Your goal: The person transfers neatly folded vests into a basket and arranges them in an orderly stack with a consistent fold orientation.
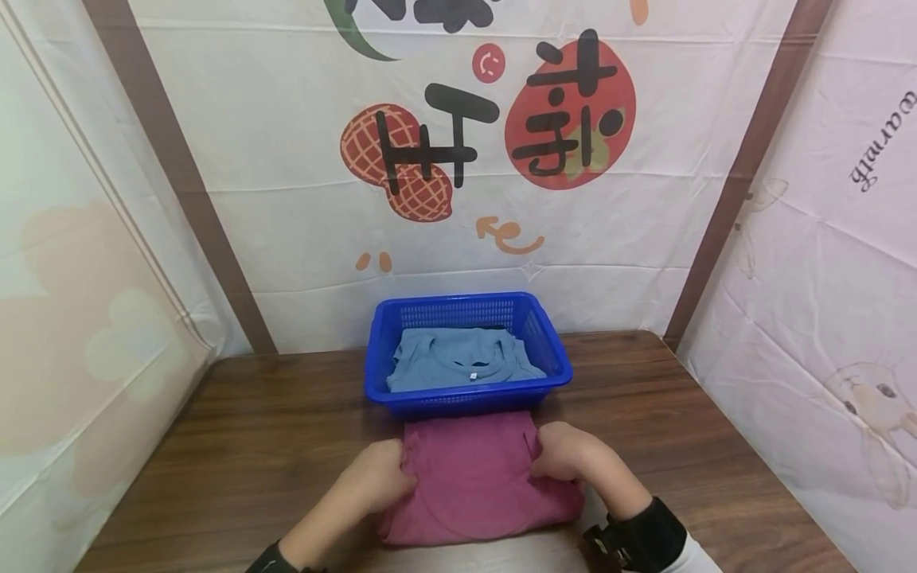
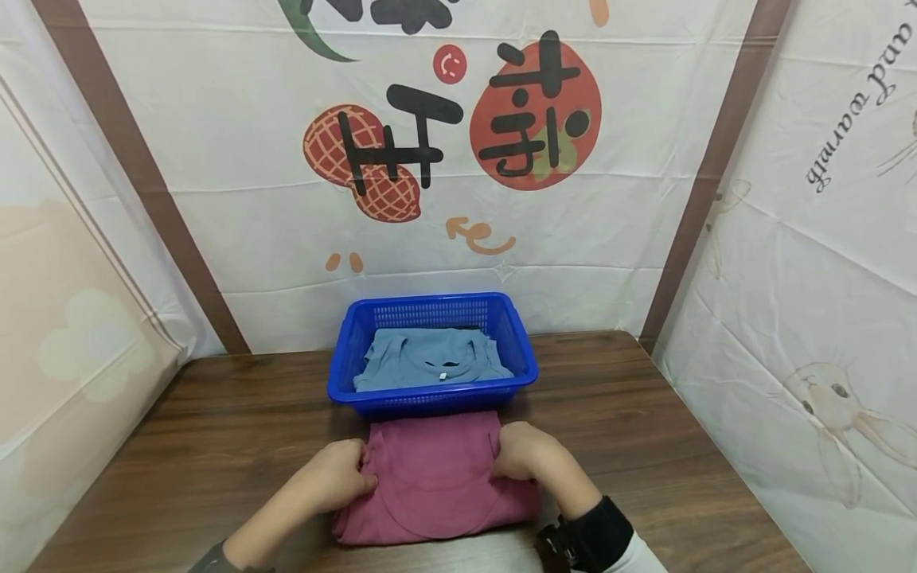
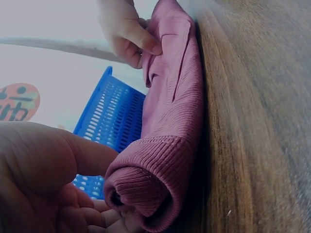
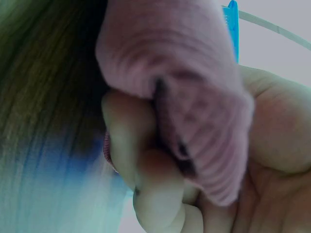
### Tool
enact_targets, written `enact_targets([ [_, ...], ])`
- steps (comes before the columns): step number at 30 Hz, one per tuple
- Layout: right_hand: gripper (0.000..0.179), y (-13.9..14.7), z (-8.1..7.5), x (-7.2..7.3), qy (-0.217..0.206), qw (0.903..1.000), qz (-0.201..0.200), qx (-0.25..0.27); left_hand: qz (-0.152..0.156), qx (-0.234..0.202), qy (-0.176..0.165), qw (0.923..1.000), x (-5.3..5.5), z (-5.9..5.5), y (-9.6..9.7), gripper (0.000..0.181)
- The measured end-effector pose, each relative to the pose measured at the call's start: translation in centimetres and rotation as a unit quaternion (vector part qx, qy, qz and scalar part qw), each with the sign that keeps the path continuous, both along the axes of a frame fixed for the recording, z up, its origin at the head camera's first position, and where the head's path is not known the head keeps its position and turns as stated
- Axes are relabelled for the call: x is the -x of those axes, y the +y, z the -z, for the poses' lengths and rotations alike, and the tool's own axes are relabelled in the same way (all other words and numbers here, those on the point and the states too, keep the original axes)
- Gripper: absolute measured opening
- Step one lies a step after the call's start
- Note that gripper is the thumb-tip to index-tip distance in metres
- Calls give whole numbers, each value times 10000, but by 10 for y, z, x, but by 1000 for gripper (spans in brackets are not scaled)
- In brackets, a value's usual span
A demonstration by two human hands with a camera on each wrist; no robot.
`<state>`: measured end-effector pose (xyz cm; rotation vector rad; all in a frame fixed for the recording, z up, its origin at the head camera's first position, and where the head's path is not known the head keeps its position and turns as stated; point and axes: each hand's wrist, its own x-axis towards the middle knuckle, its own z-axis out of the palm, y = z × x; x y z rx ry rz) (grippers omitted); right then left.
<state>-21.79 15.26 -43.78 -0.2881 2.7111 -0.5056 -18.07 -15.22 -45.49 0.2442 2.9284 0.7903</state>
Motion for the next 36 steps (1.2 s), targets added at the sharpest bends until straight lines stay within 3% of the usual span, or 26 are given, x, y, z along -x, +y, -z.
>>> enact_targets([
  [12, 23, 3, -9, -3, 8, 9996, -140, 226, -23, -163, 108, 9998, -4, -9, -2, 27],
  [28, 26, 8, -28, -10, 359, 9964, -658, 405, 22, -257, -40, 9997, -9, -25, -1, 23],
  [36, 27, 12, -41, -11, 392, 9957, -706, 448, 57, -259, -122, 9996, -10, -36, -2, 23],
])
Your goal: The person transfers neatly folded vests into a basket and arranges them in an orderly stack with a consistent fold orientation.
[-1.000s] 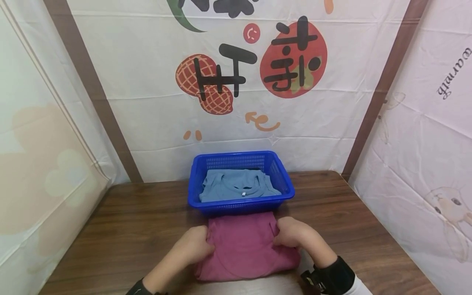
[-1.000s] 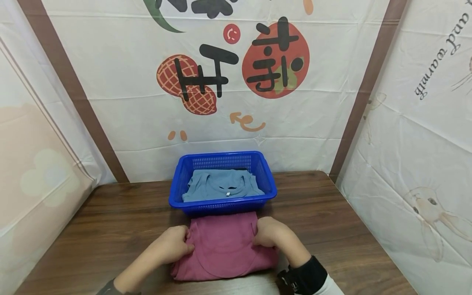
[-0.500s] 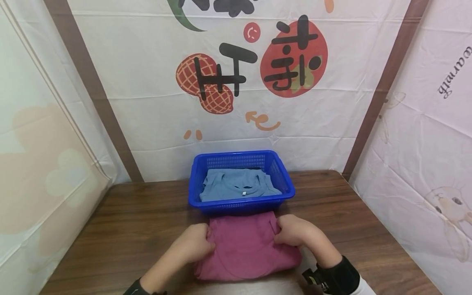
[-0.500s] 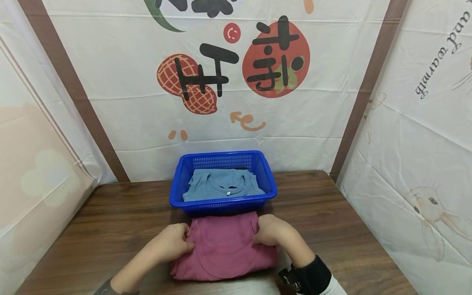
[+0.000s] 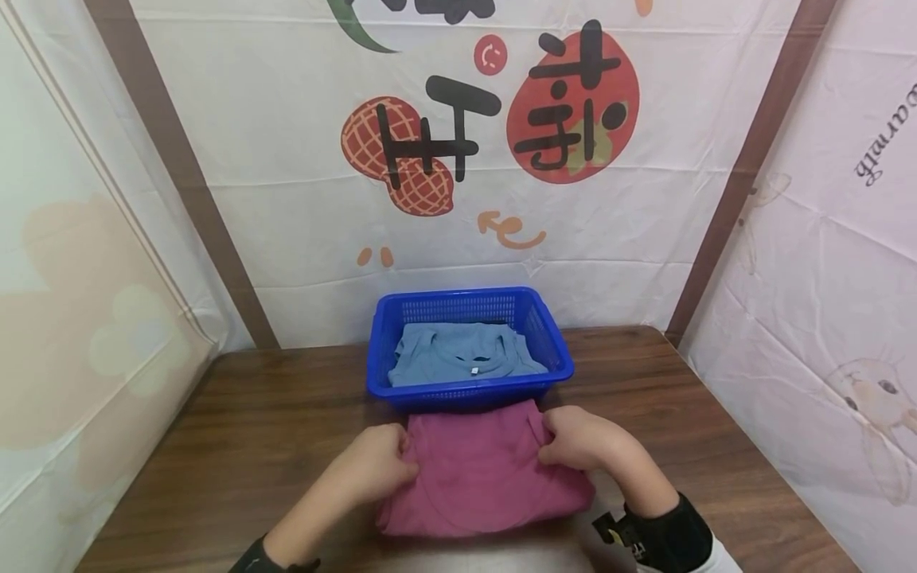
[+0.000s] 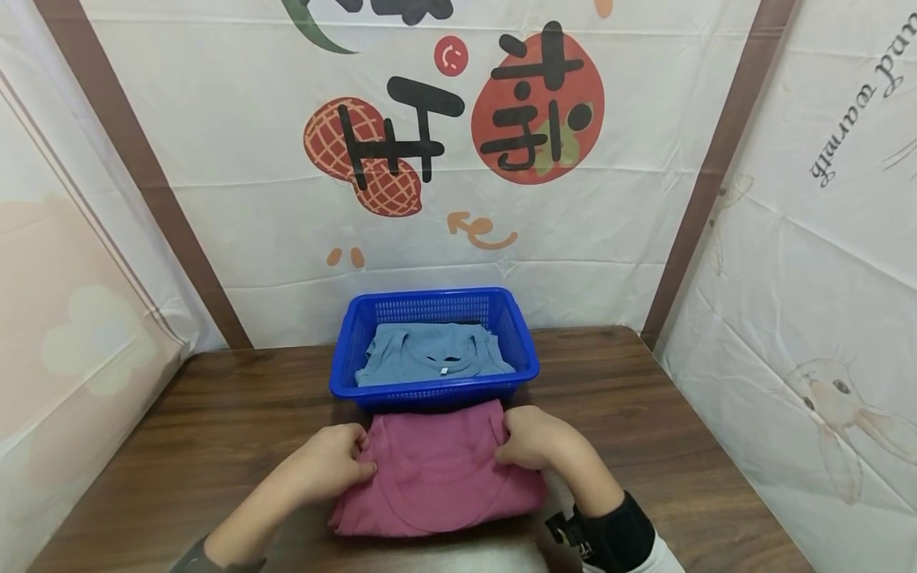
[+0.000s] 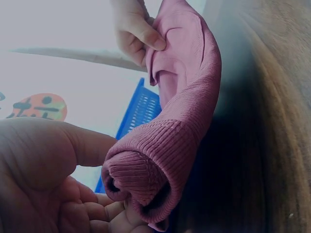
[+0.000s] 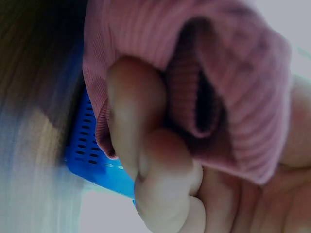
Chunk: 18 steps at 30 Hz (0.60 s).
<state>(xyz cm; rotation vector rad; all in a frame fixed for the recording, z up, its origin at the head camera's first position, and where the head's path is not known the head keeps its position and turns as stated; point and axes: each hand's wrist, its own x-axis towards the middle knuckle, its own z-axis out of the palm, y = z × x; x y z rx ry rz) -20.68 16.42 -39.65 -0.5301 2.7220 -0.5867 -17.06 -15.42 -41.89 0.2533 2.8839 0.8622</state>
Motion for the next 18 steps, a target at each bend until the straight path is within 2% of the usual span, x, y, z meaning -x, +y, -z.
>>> enact_targets([
  [10, 29, 6, -10, -2, 22, 9997, -62, 230, 11, -67, 56, 10000, -2, -12, -1, 20],
  [18, 22, 8, -20, -7, -104, 9992, -3, 395, -18, -184, 6, 9998, -7, -21, -2, 19],
])
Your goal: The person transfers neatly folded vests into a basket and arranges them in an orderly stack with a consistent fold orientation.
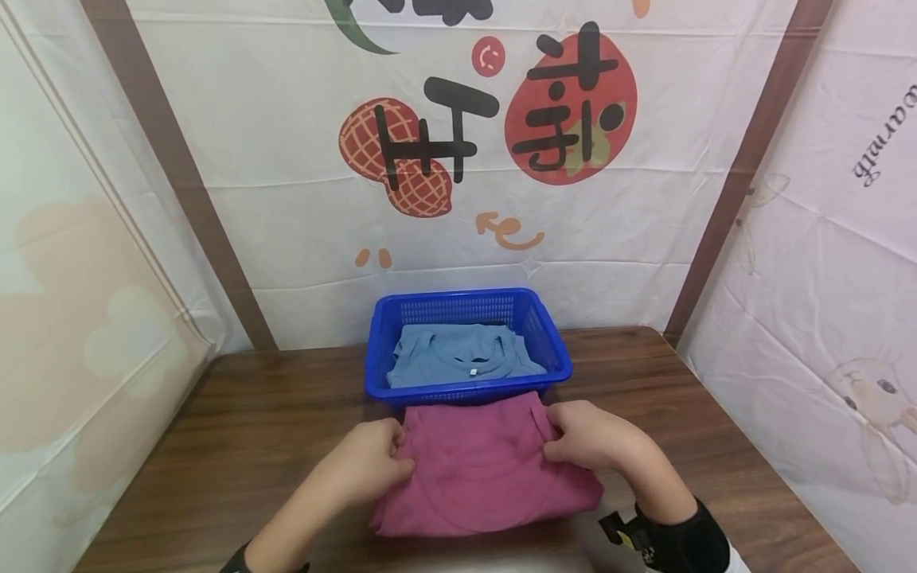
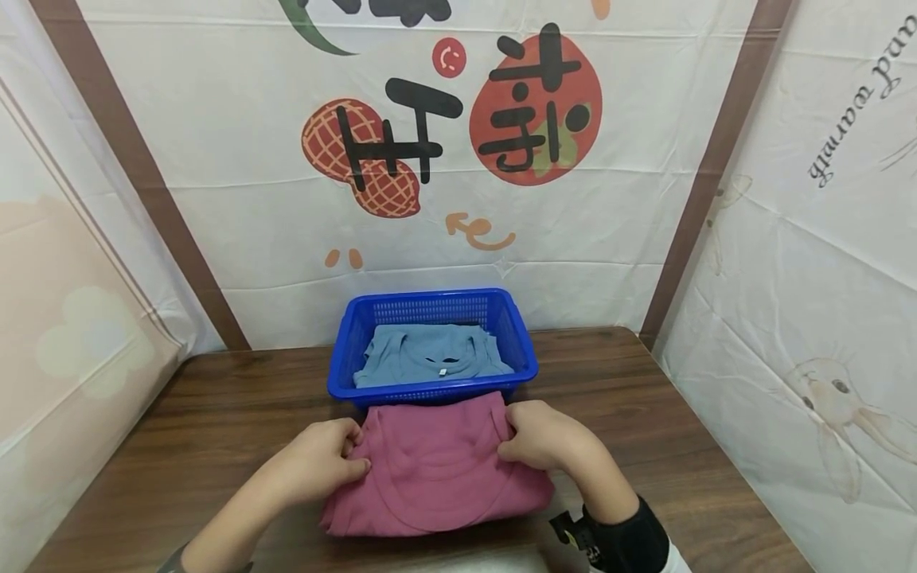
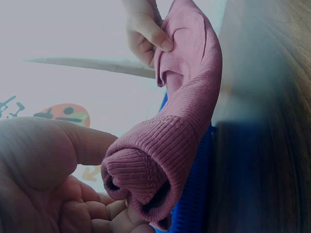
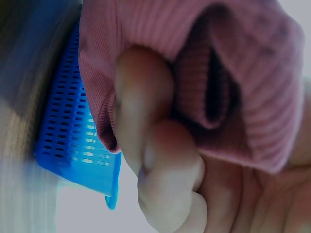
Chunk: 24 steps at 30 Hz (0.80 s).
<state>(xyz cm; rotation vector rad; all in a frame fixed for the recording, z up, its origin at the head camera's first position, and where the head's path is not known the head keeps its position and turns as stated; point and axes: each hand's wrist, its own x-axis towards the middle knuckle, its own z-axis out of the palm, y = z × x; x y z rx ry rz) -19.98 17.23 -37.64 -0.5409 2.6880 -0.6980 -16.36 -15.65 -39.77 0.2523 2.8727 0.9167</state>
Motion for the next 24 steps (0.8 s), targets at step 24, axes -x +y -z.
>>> enact_targets([
  [24, 16, 14, -25, -12, 329, 9977, -25, 598, -134, 19, 457, 9989, -8, -24, -5, 28],
])
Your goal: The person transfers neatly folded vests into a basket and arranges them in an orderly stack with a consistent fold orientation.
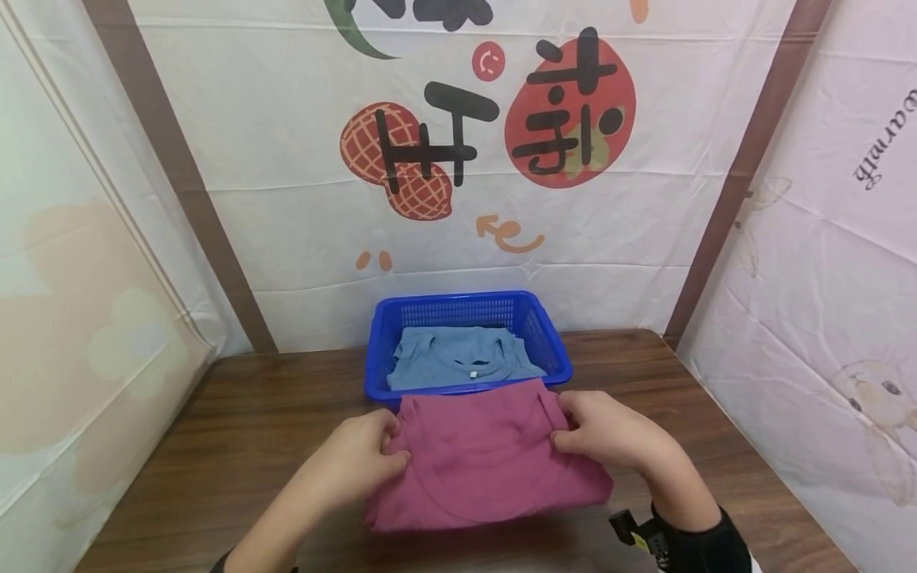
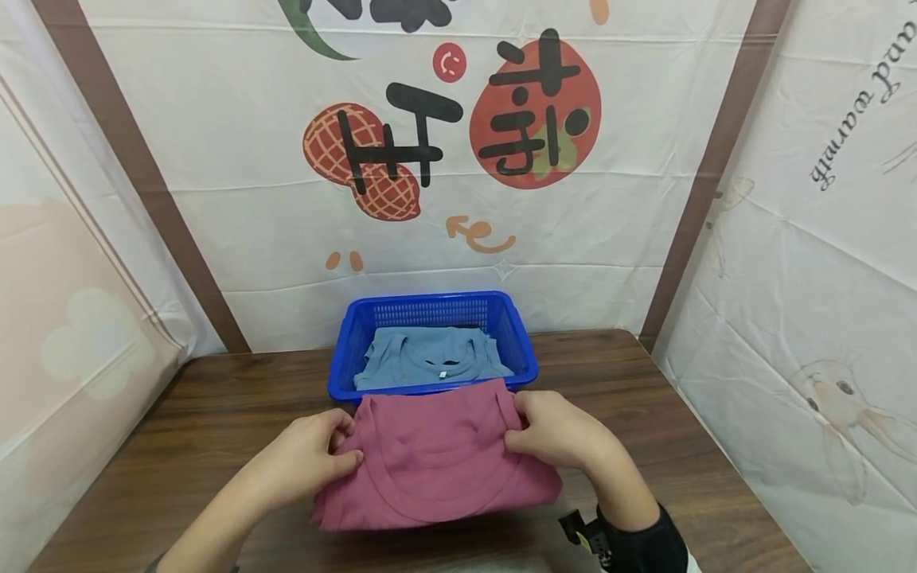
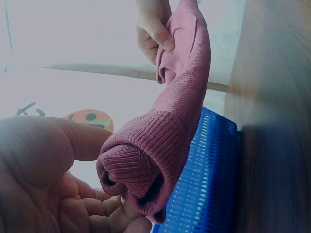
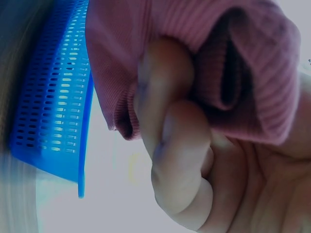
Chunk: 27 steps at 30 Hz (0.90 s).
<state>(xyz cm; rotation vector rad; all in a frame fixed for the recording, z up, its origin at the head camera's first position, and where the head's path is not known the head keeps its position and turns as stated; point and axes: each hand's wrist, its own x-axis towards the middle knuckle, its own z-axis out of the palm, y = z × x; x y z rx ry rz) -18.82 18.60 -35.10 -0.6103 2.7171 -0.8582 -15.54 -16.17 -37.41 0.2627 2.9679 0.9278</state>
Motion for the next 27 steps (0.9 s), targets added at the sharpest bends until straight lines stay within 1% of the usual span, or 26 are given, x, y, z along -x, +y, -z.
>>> enact_targets([
  [7, 13, 2, -2, 1, -87, 9995, 162, 266, -24, -284, 116, 9995, 0, -1, -2, 26],
  [12, 13, 3, -4, 0, 62, 9989, 315, 353, -23, -441, 114, 9990, -1, -4, -3, 28],
  [18, 15, 4, -7, -1, 243, 9971, 486, 526, -55, -536, 335, 9980, 0, -9, -4, 30],
  [22, 16, 5, -8, 0, 241, 9954, 608, 701, -77, -644, 474, 9968, 2, -9, -5, 33],
  [27, 17, 6, -7, 2, 229, 9937, 717, 831, -69, -762, 604, 9952, 5, -7, -6, 33],
])
